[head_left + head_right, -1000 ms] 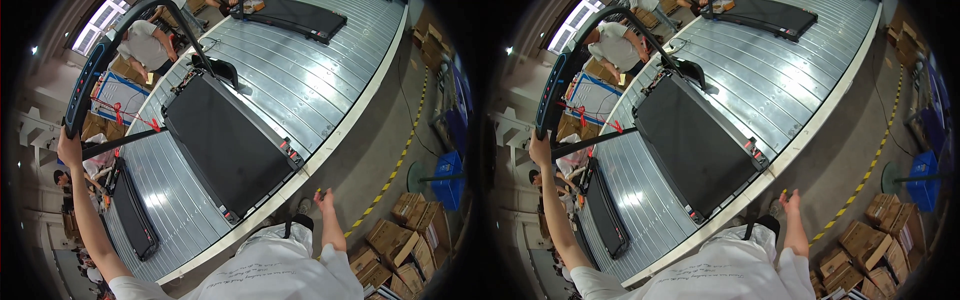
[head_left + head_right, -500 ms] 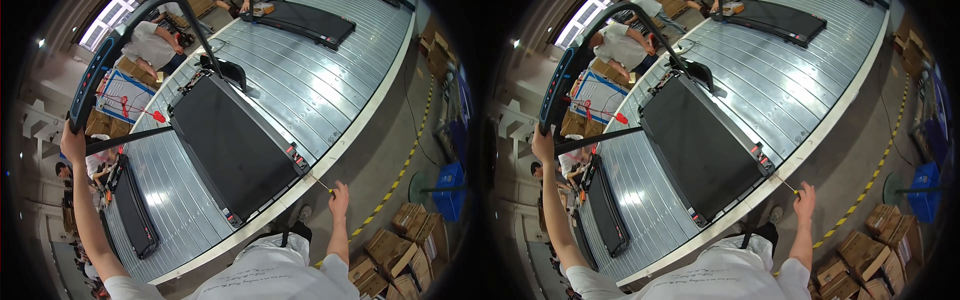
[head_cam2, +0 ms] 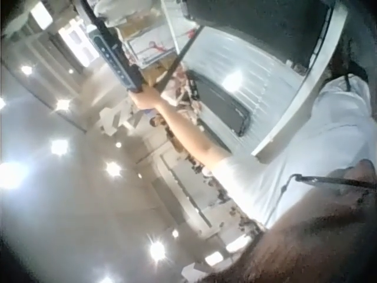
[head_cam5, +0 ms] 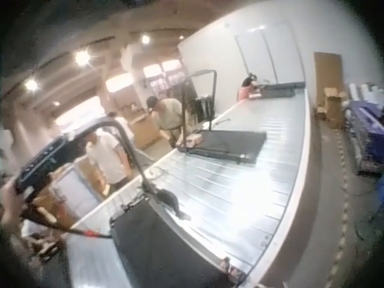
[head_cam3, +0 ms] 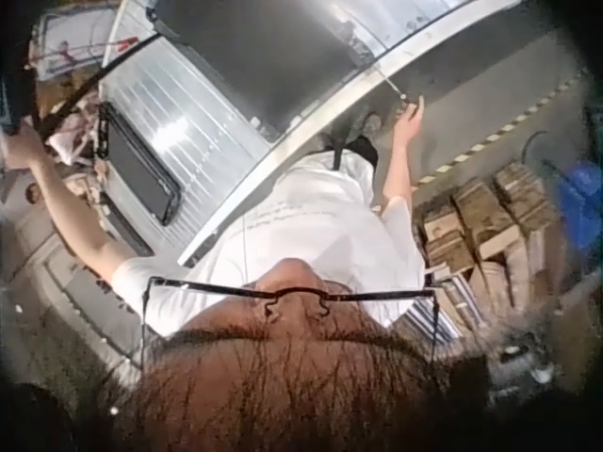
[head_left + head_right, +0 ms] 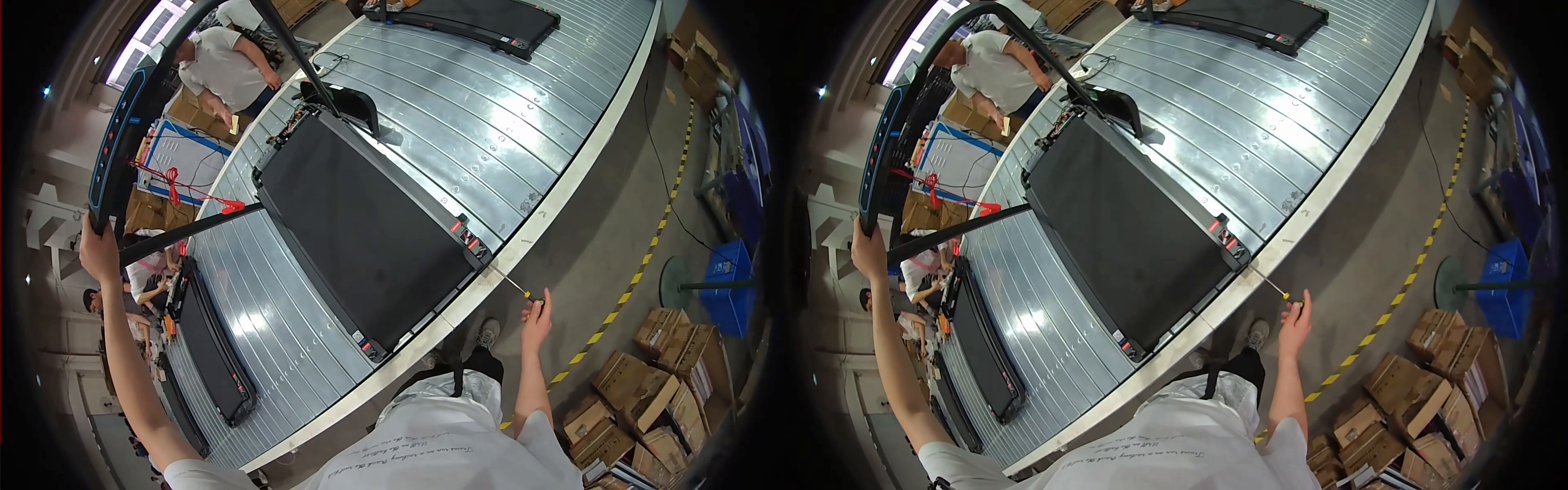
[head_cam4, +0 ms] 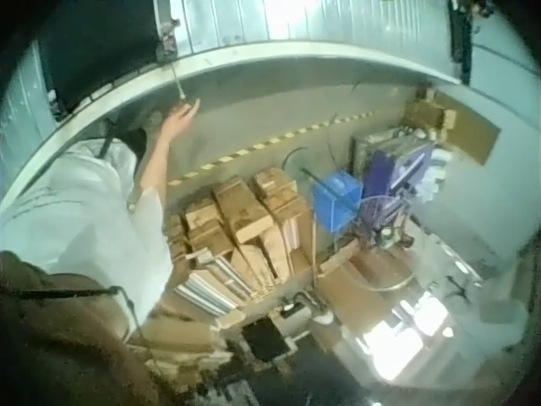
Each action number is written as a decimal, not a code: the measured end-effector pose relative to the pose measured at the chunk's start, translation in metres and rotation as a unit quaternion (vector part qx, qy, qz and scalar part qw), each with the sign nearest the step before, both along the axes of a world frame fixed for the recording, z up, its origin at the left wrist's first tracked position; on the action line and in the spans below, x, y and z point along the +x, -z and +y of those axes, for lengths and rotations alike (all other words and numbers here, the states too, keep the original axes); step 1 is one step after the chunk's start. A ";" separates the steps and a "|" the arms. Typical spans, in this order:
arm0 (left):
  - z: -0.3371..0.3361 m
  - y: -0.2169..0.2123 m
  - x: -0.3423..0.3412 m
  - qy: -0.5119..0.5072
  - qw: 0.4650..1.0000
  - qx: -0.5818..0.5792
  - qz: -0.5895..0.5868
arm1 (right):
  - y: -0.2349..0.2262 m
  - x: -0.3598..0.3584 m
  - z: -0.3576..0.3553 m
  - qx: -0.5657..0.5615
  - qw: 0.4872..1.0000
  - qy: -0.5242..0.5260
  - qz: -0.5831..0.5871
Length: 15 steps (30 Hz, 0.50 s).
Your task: Assembling the handrail and console components onto a treadmill base on a factory production line.
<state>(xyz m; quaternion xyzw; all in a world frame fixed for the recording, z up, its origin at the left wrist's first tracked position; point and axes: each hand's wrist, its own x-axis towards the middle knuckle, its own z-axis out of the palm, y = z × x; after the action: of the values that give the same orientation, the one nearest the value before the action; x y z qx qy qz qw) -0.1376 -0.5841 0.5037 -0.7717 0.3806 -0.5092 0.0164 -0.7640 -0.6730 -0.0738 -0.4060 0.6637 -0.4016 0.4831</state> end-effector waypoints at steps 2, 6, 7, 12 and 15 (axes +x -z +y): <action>-0.009 0.005 0.009 0.019 1.000 -0.004 0.006 | 0.095 -0.018 0.018 0.210 0.927 0.076 -0.301; 0.014 0.001 0.036 0.026 0.999 0.040 -0.019 | 0.067 0.009 0.053 0.364 0.783 0.140 -0.485; 0.016 -0.002 0.037 0.031 0.998 0.053 -0.015 | 0.030 0.017 0.042 0.334 0.803 0.120 -0.479; 0.002 0.007 0.032 0.021 0.999 0.034 -0.014 | 0.041 0.014 0.042 -0.019 0.980 -0.035 -0.194; 0.004 0.019 0.033 0.018 0.999 0.036 -0.017 | 0.059 0.000 0.010 -0.160 0.981 -0.103 0.031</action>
<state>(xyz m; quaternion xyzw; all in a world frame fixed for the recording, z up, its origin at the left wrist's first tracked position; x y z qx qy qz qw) -0.1049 -0.5796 0.4842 -0.7550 0.4124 -0.5082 0.0415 -0.7637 -0.6625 -0.1325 -0.5568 0.5600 -0.4376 0.4299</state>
